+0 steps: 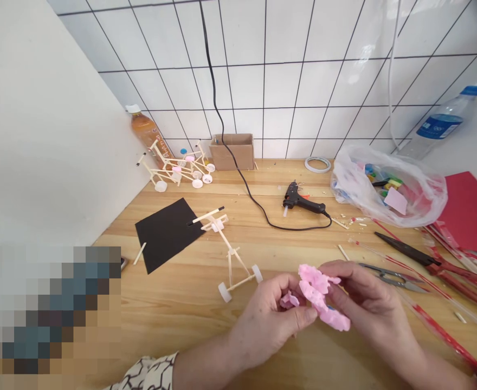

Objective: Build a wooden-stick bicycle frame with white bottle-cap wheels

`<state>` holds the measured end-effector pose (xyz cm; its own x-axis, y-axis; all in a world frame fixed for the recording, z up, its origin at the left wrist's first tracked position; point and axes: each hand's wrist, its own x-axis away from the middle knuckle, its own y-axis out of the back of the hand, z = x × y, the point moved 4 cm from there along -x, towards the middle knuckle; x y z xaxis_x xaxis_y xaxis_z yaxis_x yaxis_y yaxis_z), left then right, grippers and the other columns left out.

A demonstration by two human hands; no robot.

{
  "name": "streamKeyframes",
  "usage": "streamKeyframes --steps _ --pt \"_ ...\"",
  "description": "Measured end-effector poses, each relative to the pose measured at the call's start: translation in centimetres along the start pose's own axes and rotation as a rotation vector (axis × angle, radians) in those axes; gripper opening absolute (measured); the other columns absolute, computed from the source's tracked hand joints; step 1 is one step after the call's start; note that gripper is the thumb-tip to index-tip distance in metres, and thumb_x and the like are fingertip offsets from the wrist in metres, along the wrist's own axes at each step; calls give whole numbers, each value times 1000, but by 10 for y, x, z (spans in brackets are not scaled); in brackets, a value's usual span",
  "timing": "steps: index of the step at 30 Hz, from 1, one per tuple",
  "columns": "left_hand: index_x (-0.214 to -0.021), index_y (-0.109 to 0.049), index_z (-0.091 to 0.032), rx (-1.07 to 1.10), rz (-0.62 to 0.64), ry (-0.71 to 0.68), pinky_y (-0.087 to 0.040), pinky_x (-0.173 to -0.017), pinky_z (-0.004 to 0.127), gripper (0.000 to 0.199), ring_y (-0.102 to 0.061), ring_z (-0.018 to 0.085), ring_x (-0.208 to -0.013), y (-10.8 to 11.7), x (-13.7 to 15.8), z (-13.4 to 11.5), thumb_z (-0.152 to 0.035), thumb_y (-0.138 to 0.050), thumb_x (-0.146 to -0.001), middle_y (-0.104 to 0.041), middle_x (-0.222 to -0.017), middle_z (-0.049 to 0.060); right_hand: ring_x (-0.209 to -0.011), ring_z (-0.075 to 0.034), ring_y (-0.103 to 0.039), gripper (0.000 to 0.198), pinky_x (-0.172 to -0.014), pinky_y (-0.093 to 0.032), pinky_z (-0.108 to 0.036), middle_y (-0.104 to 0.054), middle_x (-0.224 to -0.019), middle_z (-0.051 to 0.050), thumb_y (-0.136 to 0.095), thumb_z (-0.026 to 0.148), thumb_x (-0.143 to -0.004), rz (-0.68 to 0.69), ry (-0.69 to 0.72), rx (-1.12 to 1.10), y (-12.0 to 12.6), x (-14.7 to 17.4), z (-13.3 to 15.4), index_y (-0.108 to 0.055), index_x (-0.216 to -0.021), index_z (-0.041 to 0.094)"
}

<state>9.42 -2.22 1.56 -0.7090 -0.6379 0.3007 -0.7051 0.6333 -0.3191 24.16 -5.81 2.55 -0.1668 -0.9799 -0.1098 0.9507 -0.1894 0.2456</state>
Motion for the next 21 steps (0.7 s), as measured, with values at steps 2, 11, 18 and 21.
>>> streamKeyframes --steps 2,11,18,21 --pt "-80 -57 -13 -34 -45 26 -28 -50 20 31 -37 6 -52 3 -1 4 -39 -70 -70 -47 -62 -3 -73 -16 -65 13 -64 -53 -24 -68 -81 -2 -60 19 -82 16 162 84 1 1 9 -65 -92 26" --pt "-88 -61 -12 43 -164 -20 -33 -52 20 28 -43 8 -58 4 -3 7 -33 -70 -73 -56 -70 0 -106 -20 -62 47 -91 -52 -32 -66 -114 -8 -60 16 -82 181 501 403 -11 11 19 -51 -127 22" --pt "-95 -60 -12 17 -95 -55 -34 -53 20 29 -42 8 -60 3 -3 8 -31 -67 -76 -53 -72 -1 -100 -16 -64 48 -84 -53 -28 -68 -110 -7 -48 3 -86 226 596 429 -14 10 23 -48 -129 23" --pt "-93 -57 -12 18 -29 -60 -34 -52 19 29 -41 8 -60 1 -1 5 -33 -67 -76 -51 -71 -2 -86 -14 -67 35 -75 -55 -23 -72 -97 -3 -54 9 -85 189 424 341 -7 3 22 -60 -115 25"
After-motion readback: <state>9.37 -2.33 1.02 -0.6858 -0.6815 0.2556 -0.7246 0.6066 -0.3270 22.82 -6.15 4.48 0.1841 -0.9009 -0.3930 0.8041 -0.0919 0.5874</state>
